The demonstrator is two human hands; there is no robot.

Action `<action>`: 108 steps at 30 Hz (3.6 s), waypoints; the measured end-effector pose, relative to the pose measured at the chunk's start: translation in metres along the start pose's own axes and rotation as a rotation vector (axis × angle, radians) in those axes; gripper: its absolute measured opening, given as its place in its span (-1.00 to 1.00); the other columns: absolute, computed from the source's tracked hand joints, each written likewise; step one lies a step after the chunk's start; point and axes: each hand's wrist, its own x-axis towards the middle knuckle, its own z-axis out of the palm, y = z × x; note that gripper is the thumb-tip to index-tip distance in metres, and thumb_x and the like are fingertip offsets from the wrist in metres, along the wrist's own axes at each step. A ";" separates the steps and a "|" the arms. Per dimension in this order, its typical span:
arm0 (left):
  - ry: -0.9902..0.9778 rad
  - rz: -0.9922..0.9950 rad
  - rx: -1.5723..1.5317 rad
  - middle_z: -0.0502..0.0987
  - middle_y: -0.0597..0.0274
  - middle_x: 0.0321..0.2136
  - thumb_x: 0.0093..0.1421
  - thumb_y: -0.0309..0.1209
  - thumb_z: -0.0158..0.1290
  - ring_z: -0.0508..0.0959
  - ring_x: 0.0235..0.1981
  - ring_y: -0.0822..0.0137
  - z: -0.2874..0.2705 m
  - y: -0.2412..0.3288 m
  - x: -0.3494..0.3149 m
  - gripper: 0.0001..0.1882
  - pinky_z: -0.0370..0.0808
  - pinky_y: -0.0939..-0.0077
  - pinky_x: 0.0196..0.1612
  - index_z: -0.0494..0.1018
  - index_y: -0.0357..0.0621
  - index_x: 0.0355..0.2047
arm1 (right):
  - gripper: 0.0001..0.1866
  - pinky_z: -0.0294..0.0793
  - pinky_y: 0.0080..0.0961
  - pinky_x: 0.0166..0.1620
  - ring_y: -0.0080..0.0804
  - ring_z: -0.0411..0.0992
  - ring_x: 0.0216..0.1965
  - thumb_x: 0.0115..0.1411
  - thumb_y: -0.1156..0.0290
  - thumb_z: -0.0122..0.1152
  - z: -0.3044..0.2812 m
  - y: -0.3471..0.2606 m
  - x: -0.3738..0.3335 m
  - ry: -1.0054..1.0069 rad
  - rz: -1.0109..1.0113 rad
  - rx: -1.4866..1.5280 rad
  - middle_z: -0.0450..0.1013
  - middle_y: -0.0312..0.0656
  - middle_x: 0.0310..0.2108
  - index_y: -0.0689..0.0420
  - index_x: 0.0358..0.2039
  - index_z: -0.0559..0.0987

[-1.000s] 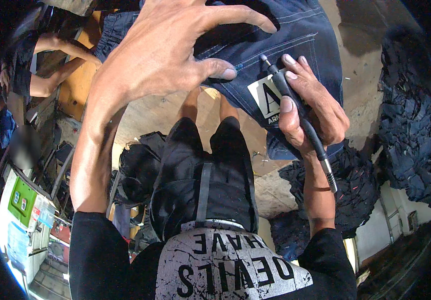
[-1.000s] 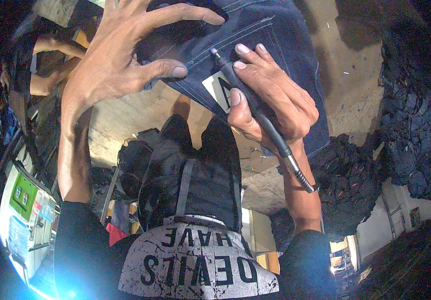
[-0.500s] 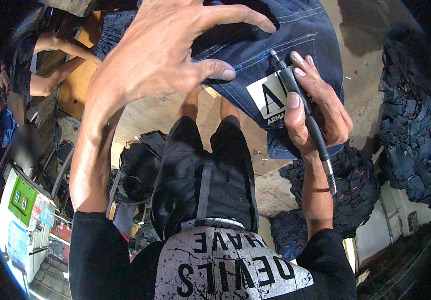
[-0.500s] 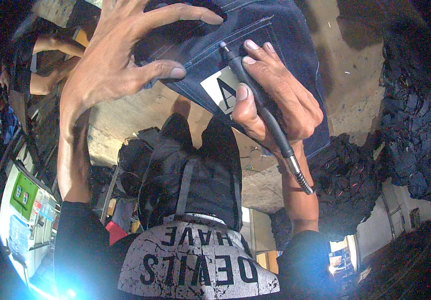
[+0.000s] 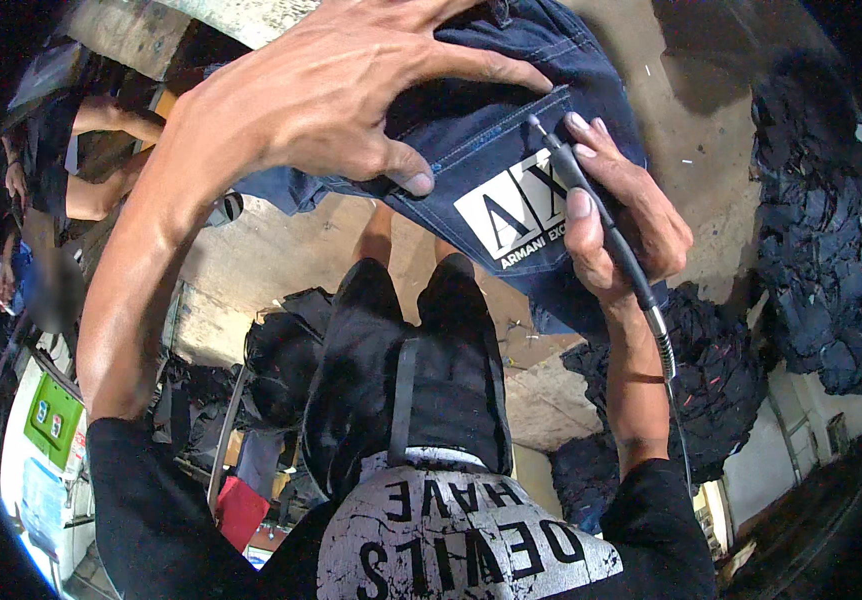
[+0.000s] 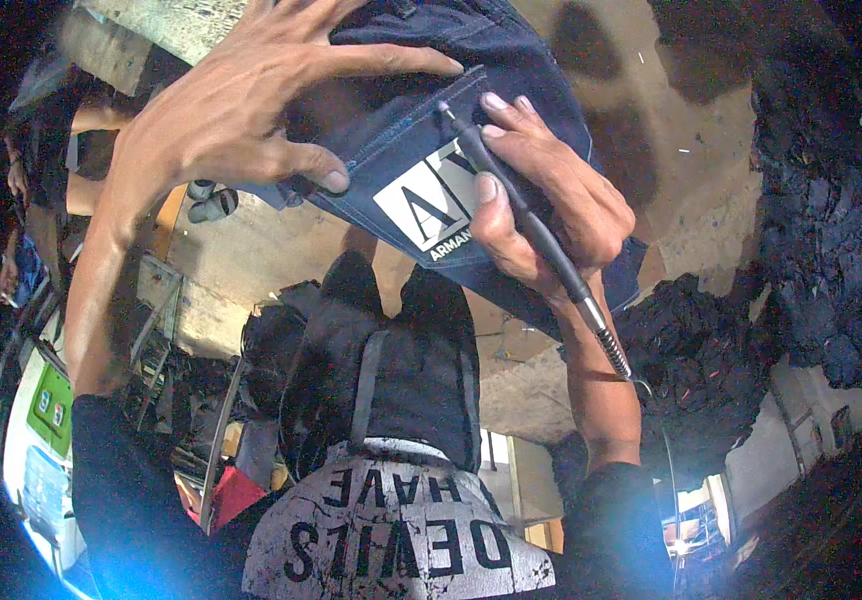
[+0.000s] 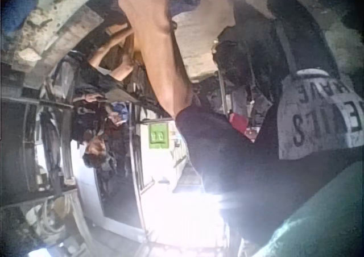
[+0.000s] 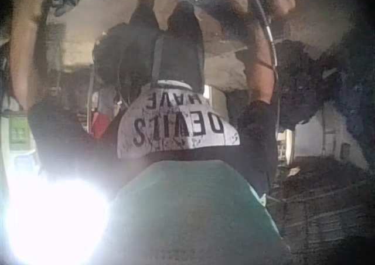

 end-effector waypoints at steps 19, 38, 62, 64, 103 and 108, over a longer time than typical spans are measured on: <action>-0.049 -0.051 -0.064 -0.35 -0.10 0.62 -0.14 0.17 0.51 -0.39 0.62 -0.18 0.001 0.001 0.001 0.23 -0.57 -0.58 0.49 0.11 0.66 0.53 | -0.66 0.47 0.08 0.32 0.09 0.62 0.12 0.25 0.48 0.22 0.000 0.000 -0.001 -0.055 0.035 -0.022 0.64 0.32 -0.06 0.51 -0.08 0.65; 0.649 -0.191 -0.314 0.29 -0.03 0.44 0.11 0.15 0.36 0.20 0.49 -0.14 0.005 0.011 -0.036 -0.17 0.04 -0.11 0.54 0.45 0.15 0.34 | -0.55 0.53 -0.23 0.23 -0.17 0.59 0.07 0.55 0.17 0.07 -0.012 -0.017 -0.017 0.531 0.318 0.172 0.62 0.04 0.01 0.36 0.09 0.60; 0.491 -0.754 -0.248 0.57 0.03 0.01 0.17 -0.23 0.43 0.54 0.00 0.07 0.016 0.037 -0.113 -0.65 0.45 0.19 0.11 0.56 -0.22 -0.31 | -0.70 0.51 -0.58 -0.09 -0.59 0.53 -0.24 0.19 0.44 0.57 -0.103 0.000 -0.178 0.629 0.707 0.113 0.61 -0.30 -0.28 0.14 -0.12 0.65; 0.632 -0.563 0.153 0.54 0.00 0.09 0.13 -0.33 0.40 0.48 0.14 -0.06 0.017 0.071 -0.100 -0.71 0.37 0.05 0.23 0.49 -0.18 -0.34 | -0.75 0.51 -0.62 -0.13 -0.60 0.54 -0.27 0.18 0.56 0.53 -0.116 0.001 -0.187 0.644 0.672 0.178 0.62 -0.30 -0.30 0.15 -0.15 0.65; 0.675 -0.365 -0.126 0.17 0.20 0.53 0.12 0.17 0.34 -0.01 0.57 -0.14 0.019 0.057 -0.078 -0.48 -0.18 -0.56 0.49 0.63 0.38 0.06 | -0.75 0.46 -0.13 0.33 -0.05 0.60 0.16 0.29 0.50 0.39 0.006 -0.070 -0.068 -0.062 0.260 0.117 0.68 0.06 -0.04 0.22 -0.03 0.69; 0.496 -0.548 -0.290 -0.12 0.18 0.62 -0.05 0.19 0.44 -0.29 0.60 -0.25 0.029 0.053 -0.091 -0.21 -0.33 -0.72 0.45 0.54 0.61 0.25 | -0.71 0.57 -0.12 0.24 -0.07 0.69 0.00 0.30 0.49 0.28 0.020 -0.066 0.003 -0.025 -0.144 -0.089 0.69 0.09 -0.14 0.30 0.00 0.66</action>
